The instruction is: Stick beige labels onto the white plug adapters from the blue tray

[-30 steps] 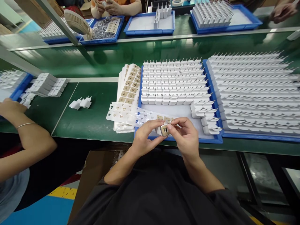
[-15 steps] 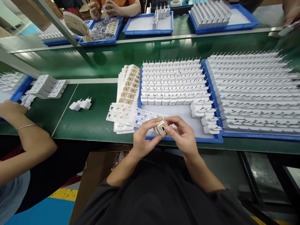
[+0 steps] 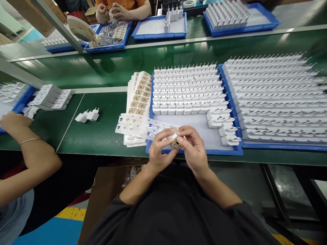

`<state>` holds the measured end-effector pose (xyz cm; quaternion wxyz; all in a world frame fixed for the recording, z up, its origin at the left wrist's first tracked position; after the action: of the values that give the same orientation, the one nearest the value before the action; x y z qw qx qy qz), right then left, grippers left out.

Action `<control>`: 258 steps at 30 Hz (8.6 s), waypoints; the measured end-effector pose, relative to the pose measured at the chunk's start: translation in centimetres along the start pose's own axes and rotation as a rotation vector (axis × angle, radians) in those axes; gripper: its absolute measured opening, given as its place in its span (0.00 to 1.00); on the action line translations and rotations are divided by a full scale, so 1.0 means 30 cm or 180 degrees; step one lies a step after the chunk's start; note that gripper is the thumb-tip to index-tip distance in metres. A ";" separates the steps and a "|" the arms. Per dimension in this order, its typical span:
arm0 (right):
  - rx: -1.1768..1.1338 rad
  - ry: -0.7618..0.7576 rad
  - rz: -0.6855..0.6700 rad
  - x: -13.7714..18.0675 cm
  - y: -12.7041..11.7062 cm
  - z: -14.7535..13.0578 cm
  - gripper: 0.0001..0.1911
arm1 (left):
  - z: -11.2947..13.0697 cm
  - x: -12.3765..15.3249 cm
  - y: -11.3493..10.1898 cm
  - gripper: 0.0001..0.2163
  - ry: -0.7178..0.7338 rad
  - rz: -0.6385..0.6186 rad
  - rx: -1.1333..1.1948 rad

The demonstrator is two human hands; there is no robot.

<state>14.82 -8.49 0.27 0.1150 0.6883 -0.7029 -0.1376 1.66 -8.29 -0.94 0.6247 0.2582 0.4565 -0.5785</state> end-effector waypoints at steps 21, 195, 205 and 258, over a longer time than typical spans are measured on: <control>-0.0106 0.0385 -0.0440 0.009 -0.031 -0.001 0.13 | 0.007 0.022 -0.007 0.22 -0.0706 0.0234 0.0380; 0.3843 -0.1229 -0.0752 -0.164 -0.138 0.092 0.09 | -0.377 -0.209 0.003 0.18 -0.3041 -0.3536 0.1227; 0.3603 -0.1182 -0.0766 -0.152 -0.141 0.053 0.07 | -0.360 -0.231 0.010 0.17 -0.2798 -0.3647 0.0774; -0.0109 -0.0094 -0.0688 0.016 -0.124 -0.078 0.04 | -0.042 -0.021 0.004 0.20 -0.2153 -0.0765 0.2417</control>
<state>19.10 -9.11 1.15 0.1009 0.7560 -0.6237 -0.1713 1.49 -6.90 -1.00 0.5288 0.2110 0.0138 -0.8220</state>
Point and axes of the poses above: each hand's wrist, its own x-axis away from the middle knuckle, its own y-axis out of the palm, z = x × y, the point moved 2 cm from there along -x, towards the middle knuckle, and after that the axes turned 8 degrees about y, right-handed, at the moved point
